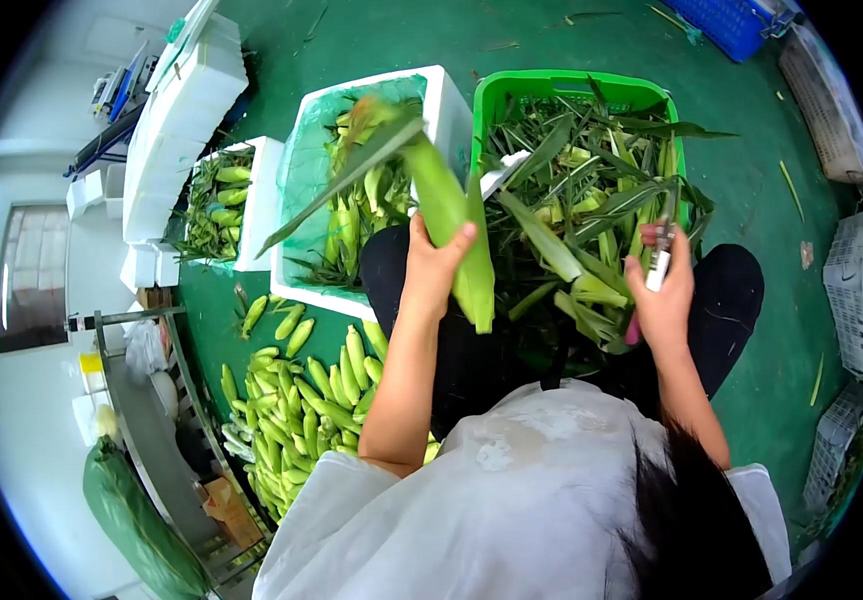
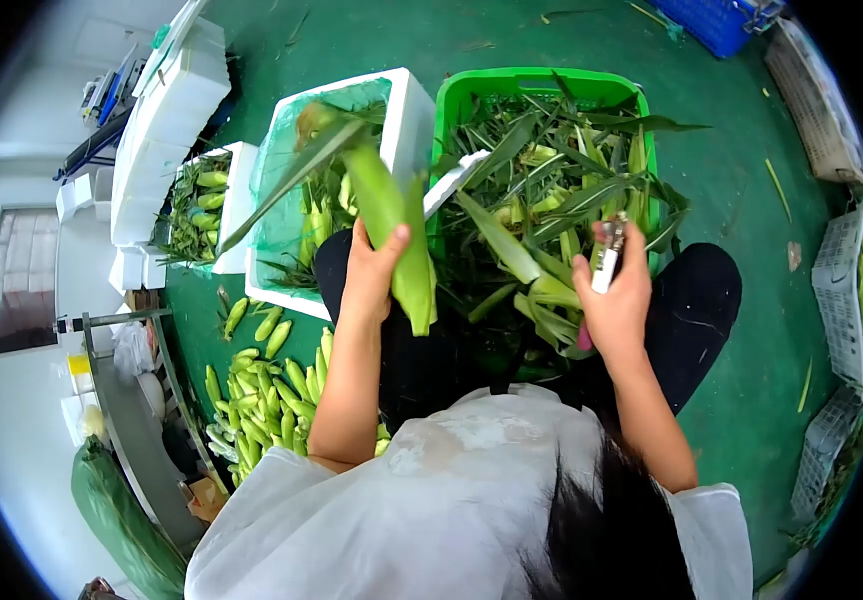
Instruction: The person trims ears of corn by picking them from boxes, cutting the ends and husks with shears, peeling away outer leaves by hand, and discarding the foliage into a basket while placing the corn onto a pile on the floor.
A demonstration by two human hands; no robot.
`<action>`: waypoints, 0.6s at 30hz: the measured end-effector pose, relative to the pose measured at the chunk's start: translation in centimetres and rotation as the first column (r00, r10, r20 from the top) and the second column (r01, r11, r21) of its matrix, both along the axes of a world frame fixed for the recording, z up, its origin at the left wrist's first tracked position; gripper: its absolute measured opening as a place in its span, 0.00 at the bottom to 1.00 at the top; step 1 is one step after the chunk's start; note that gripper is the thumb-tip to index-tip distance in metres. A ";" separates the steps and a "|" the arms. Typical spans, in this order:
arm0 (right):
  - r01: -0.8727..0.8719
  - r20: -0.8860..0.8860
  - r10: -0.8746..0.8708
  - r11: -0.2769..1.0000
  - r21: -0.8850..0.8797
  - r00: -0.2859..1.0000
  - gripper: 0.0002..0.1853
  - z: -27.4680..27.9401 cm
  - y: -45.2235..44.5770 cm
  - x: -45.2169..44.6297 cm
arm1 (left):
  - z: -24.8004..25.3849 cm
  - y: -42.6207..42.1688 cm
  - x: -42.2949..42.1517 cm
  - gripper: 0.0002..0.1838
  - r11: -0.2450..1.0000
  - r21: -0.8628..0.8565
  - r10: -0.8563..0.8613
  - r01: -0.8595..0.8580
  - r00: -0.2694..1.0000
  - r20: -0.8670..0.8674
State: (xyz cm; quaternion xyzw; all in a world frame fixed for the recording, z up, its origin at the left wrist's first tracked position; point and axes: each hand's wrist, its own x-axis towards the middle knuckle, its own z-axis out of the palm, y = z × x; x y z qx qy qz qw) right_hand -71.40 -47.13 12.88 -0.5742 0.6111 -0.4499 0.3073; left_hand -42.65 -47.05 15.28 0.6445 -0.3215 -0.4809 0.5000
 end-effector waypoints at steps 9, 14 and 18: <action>-0.786 0.207 0.764 0.617 0.041 0.610 0.41 11.8 2.4 -1.2 | 5.0 2.2 -5.5 0.45 0.963 0.102 -0.219 0.251 0.500 0.838; -0.640 0.316 0.558 0.695 0.328 0.768 0.48 5.1 -0.3 0.4 | 6.9 3.4 -6.3 0.44 0.926 0.124 -0.251 0.356 0.337 0.907; -0.682 0.252 0.635 0.685 0.255 0.731 0.51 4.0 -0.9 -0.7 | 8.0 3.9 -4.8 0.44 0.780 0.247 -0.564 0.575 0.475 0.676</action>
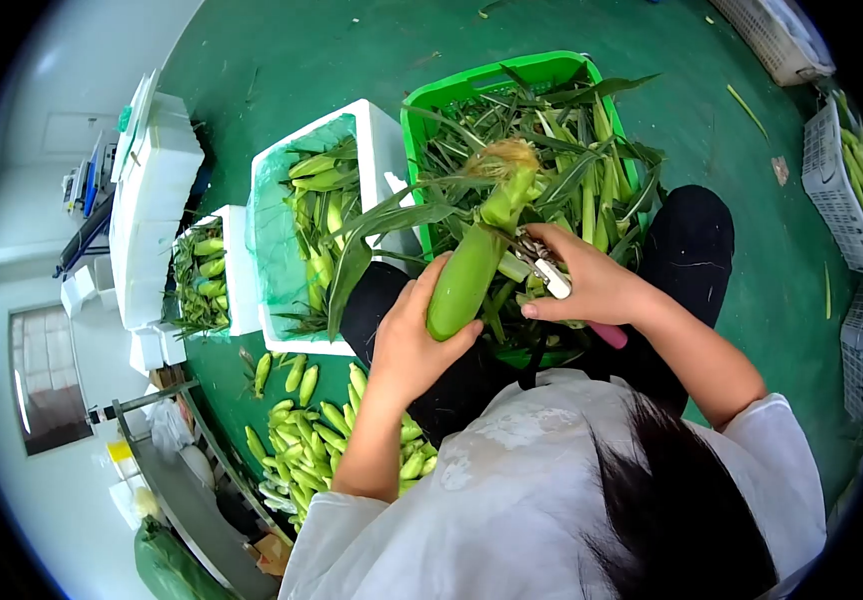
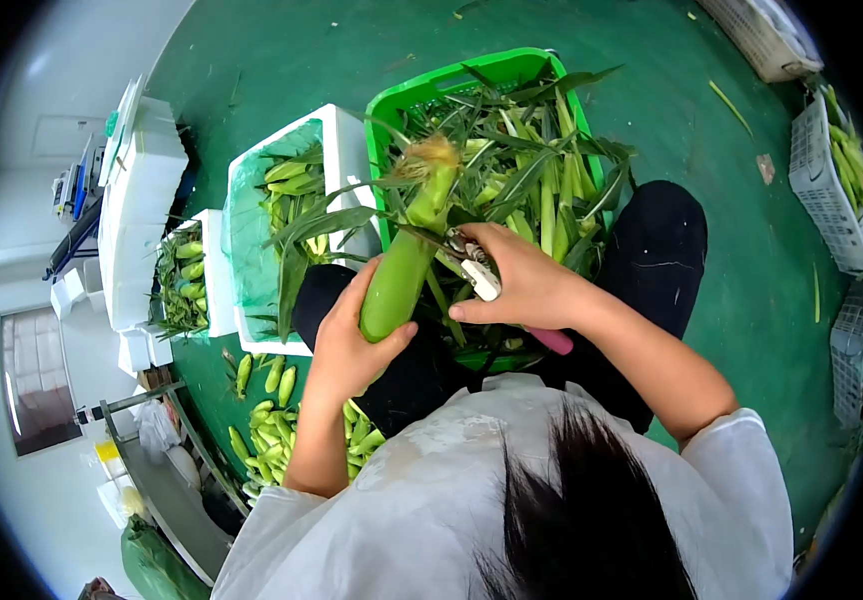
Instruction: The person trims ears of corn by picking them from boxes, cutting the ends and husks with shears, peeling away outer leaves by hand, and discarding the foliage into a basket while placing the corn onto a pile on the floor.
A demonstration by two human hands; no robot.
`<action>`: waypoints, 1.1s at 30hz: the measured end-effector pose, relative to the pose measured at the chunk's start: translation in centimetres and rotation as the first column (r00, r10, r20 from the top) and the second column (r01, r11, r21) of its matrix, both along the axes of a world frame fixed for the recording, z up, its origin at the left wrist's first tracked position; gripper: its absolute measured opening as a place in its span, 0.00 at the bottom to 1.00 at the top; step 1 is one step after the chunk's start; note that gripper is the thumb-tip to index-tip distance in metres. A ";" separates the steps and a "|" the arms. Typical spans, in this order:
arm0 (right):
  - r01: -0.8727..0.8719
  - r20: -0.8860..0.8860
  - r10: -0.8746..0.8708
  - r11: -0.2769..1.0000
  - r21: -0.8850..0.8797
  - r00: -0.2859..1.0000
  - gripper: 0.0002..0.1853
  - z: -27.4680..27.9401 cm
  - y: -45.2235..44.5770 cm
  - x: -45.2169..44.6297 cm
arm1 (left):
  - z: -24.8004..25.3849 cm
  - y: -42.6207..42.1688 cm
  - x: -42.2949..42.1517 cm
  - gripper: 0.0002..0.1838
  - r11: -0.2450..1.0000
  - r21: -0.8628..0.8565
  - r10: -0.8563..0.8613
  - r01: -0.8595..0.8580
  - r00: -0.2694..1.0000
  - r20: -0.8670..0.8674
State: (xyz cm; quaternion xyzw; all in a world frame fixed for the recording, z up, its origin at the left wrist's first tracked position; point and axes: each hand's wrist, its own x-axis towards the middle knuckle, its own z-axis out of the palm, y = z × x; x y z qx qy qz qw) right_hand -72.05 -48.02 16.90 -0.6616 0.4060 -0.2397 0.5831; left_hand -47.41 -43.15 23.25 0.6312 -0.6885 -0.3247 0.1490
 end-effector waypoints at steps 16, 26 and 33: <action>0.028 0.218 -0.157 0.864 0.503 0.963 0.16 -0.7 4.8 -1.7 | 1.0 -1.9 3.8 0.38 0.963 0.217 -0.125 0.159 0.979 -0.164; -0.313 0.479 -0.006 0.750 0.582 0.878 0.33 -0.4 5.3 -4.1 | -5.4 1.5 3.4 0.38 0.868 0.484 0.318 0.110 0.626 -0.712; -0.275 0.391 0.051 0.794 0.543 0.919 0.37 -2.4 5.2 -2.5 | -6.5 3.8 2.4 0.37 0.777 0.614 0.392 0.138 0.657 -0.644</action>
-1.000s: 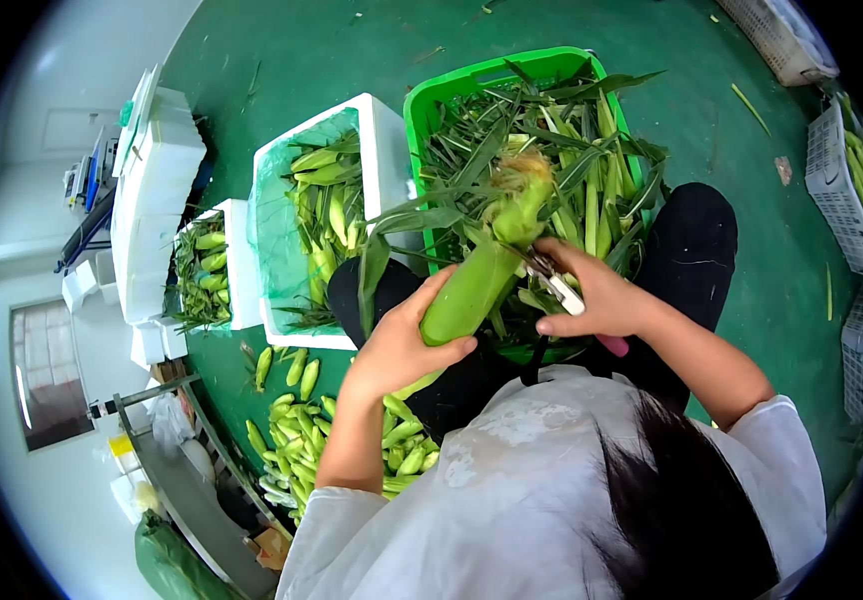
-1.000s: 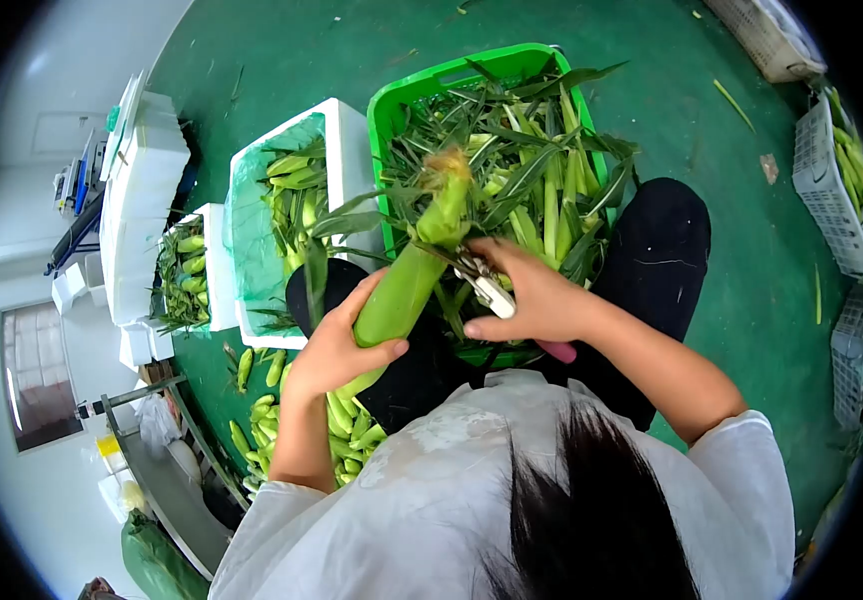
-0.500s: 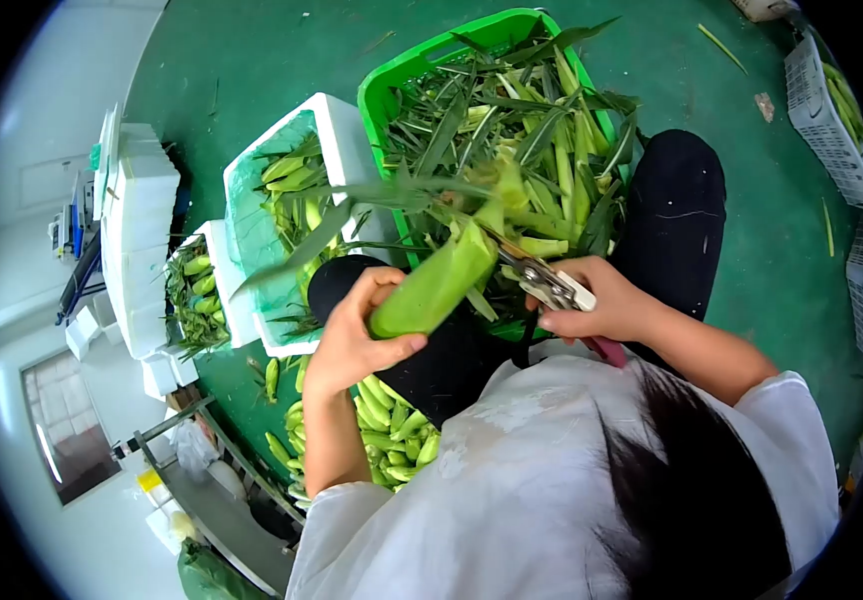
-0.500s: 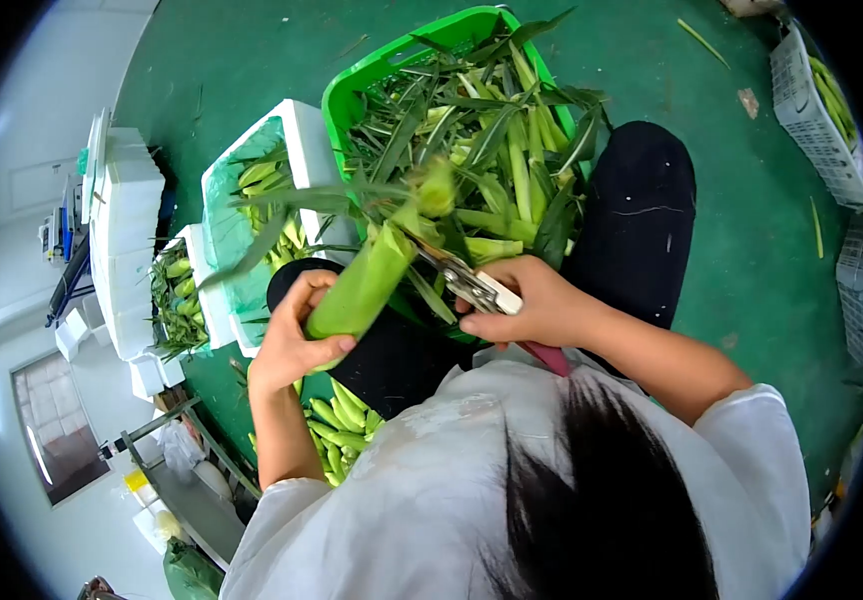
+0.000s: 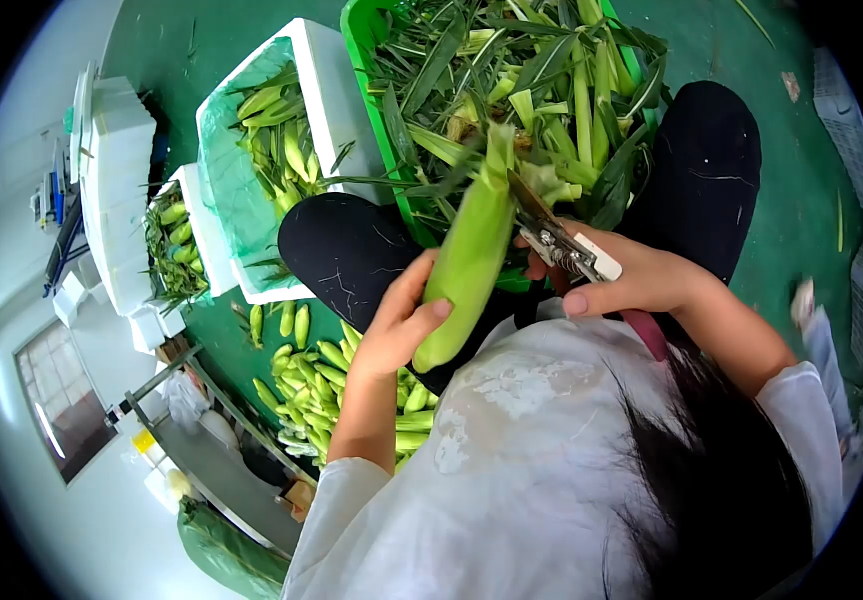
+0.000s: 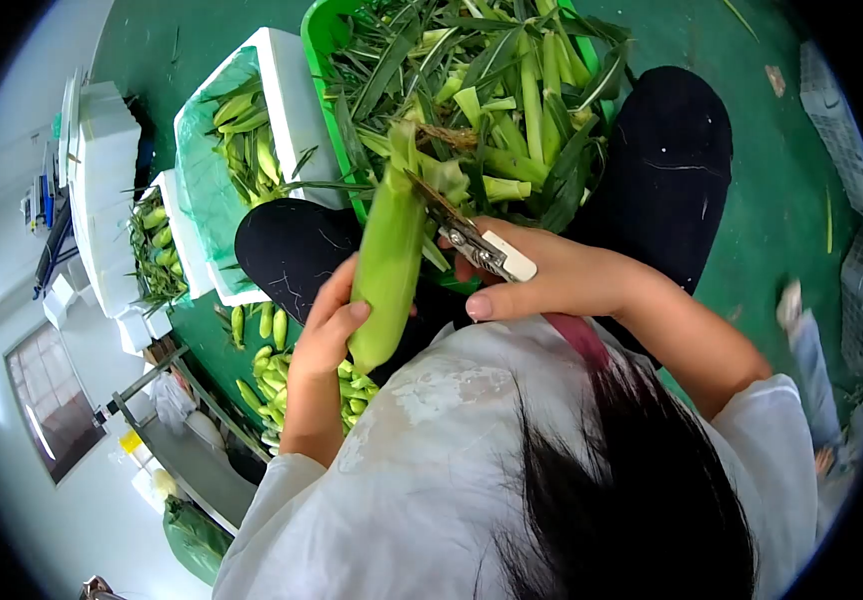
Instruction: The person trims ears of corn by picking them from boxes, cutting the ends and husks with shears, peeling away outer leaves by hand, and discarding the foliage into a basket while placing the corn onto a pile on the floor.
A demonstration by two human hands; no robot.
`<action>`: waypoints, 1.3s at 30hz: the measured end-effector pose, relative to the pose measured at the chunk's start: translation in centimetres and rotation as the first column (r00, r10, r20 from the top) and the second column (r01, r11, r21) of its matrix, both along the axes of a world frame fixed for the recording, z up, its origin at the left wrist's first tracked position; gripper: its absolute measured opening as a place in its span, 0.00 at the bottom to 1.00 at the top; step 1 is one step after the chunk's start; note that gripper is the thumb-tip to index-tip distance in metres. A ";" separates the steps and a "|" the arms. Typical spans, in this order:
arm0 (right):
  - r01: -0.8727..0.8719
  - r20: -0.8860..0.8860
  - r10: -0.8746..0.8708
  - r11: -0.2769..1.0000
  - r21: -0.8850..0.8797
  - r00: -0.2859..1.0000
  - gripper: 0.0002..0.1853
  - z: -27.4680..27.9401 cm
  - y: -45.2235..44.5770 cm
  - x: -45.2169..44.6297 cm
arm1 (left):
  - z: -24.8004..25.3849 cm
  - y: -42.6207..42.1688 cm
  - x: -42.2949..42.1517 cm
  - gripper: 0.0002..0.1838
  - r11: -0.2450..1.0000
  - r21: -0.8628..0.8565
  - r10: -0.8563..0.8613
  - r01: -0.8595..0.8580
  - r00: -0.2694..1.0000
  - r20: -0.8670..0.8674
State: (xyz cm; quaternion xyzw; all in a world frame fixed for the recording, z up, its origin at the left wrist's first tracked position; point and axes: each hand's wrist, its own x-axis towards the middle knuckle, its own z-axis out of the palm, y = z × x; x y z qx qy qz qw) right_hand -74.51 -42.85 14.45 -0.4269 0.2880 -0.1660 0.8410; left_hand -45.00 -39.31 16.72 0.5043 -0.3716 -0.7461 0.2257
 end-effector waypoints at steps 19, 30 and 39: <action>0.397 -0.060 -0.460 0.686 0.610 0.886 0.18 -3.0 0.3 5.0 | -1.8 2.9 1.5 0.45 0.988 0.110 0.145 -0.110 0.911 -0.385; 0.451 -0.160 -0.432 0.887 0.103 0.887 0.19 5.0 0.7 1.9 | -2.9 -1.6 -5.4 0.35 0.650 -0.725 0.233 0.227 0.849 0.475; 0.341 -0.100 -0.336 0.939 0.039 0.937 0.15 3.5 0.2 2.8 | -5.4 -0.2 -4.8 0.33 0.776 -0.622 0.147 0.099 0.932 0.332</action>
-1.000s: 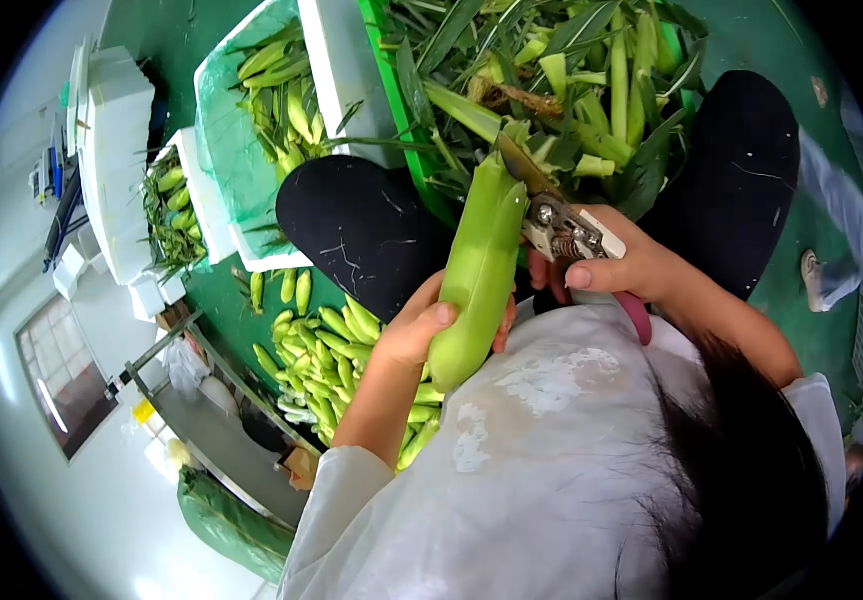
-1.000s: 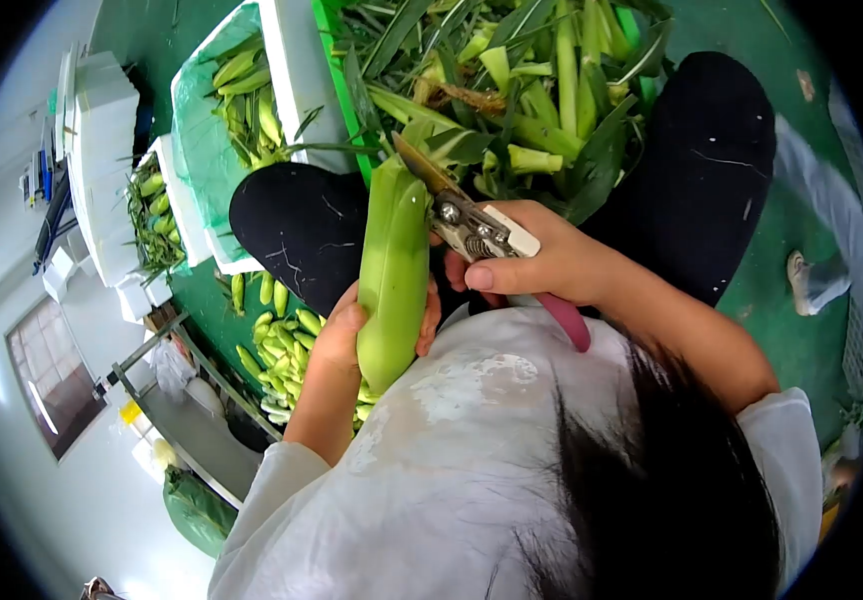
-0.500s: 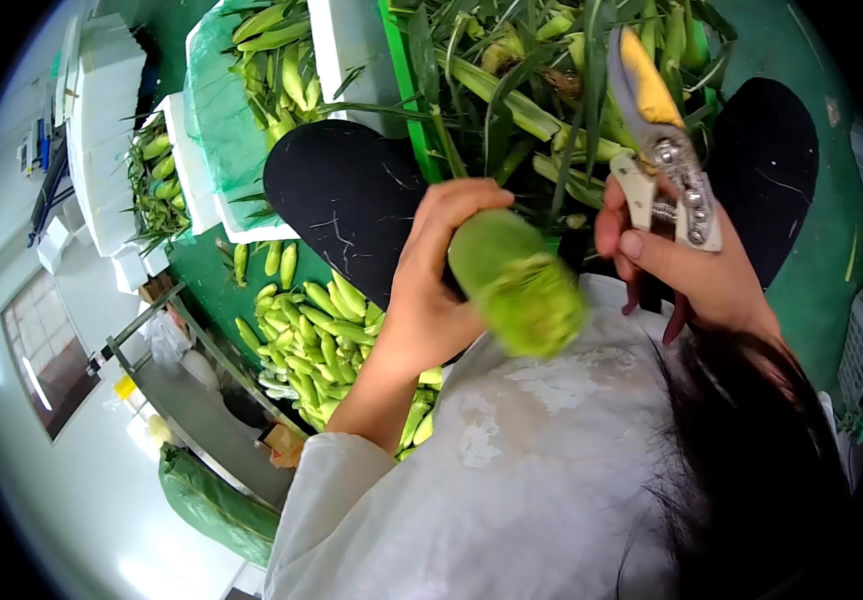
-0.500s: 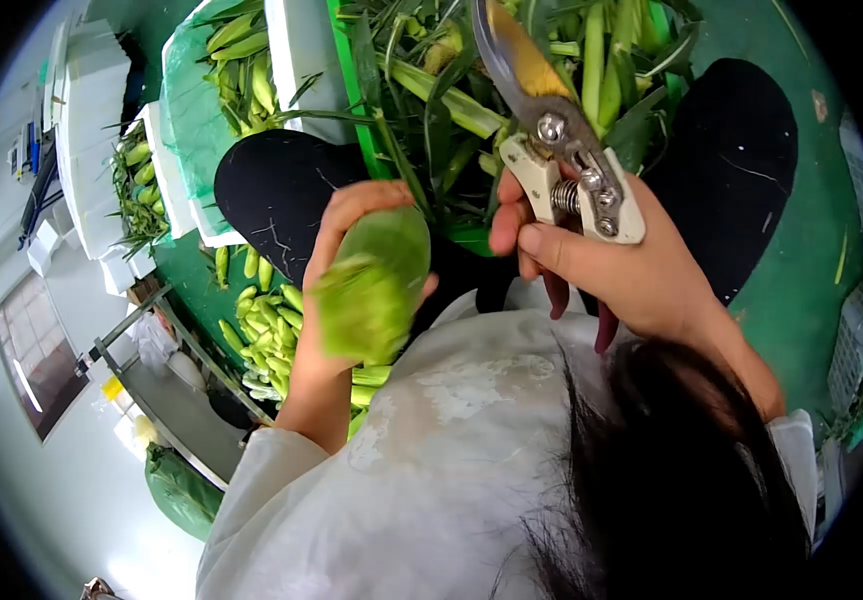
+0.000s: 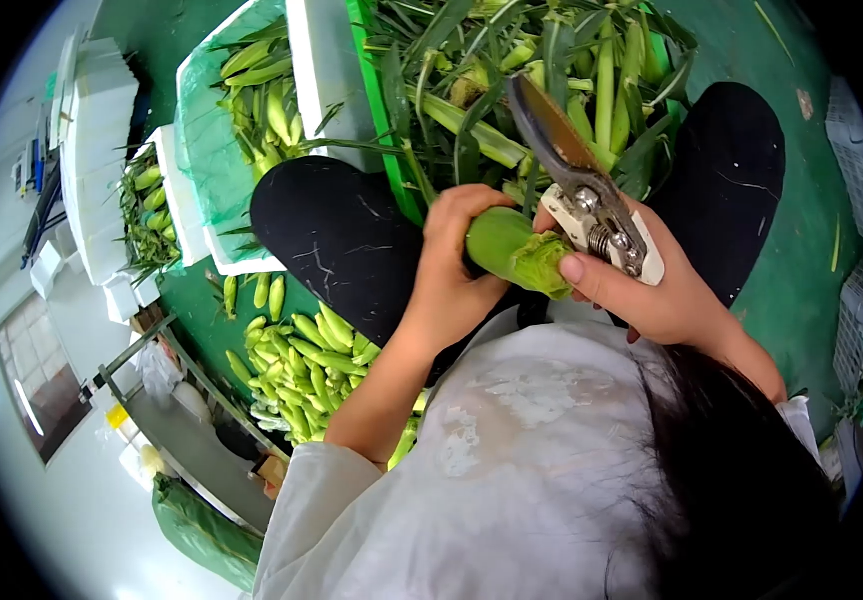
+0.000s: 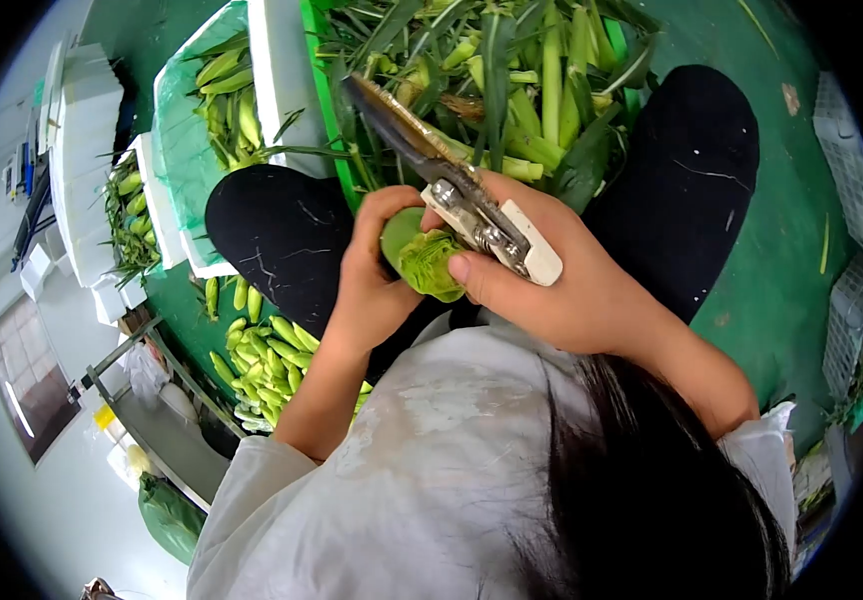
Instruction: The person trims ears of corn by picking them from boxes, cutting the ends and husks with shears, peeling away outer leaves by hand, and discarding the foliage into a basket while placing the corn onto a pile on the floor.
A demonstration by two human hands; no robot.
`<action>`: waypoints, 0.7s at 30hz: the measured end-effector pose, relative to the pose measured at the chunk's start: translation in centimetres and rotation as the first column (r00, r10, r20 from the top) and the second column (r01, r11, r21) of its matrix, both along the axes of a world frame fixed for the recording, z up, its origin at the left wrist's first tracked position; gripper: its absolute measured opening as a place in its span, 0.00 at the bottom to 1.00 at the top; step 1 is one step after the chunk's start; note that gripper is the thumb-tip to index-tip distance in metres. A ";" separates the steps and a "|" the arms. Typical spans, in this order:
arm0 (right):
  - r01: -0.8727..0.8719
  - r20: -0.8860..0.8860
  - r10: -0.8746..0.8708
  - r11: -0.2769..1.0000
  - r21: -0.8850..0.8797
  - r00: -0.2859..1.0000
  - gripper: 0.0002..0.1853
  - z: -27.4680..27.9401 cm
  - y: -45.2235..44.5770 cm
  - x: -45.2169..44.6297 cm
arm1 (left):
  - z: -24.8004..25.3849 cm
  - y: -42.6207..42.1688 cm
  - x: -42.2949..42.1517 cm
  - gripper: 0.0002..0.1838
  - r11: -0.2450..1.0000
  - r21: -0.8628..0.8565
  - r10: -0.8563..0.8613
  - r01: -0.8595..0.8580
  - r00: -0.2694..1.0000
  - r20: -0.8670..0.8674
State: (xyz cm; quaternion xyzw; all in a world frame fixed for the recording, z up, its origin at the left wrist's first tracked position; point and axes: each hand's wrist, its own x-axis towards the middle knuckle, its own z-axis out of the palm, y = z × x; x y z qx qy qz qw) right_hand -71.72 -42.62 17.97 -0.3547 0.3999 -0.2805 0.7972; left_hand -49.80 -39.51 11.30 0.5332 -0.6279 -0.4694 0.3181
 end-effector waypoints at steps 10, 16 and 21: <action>0.081 0.591 -0.386 0.876 0.475 0.708 0.22 0.3 1.3 1.9 | 0.2 1.6 -3.0 0.43 0.805 0.434 0.340 0.405 0.283 -0.897; 0.099 0.595 -0.359 0.900 0.424 0.719 0.25 1.7 0.9 2.7 | 4.0 1.3 1.7 0.39 0.980 0.129 -0.040 0.151 0.789 -0.613; 0.118 0.374 -0.208 0.961 0.250 0.904 0.27 -0.1 -1.6 4.8 | 8.8 11.0 17.3 0.36 0.676 0.505 0.712 -0.537 0.300 -0.635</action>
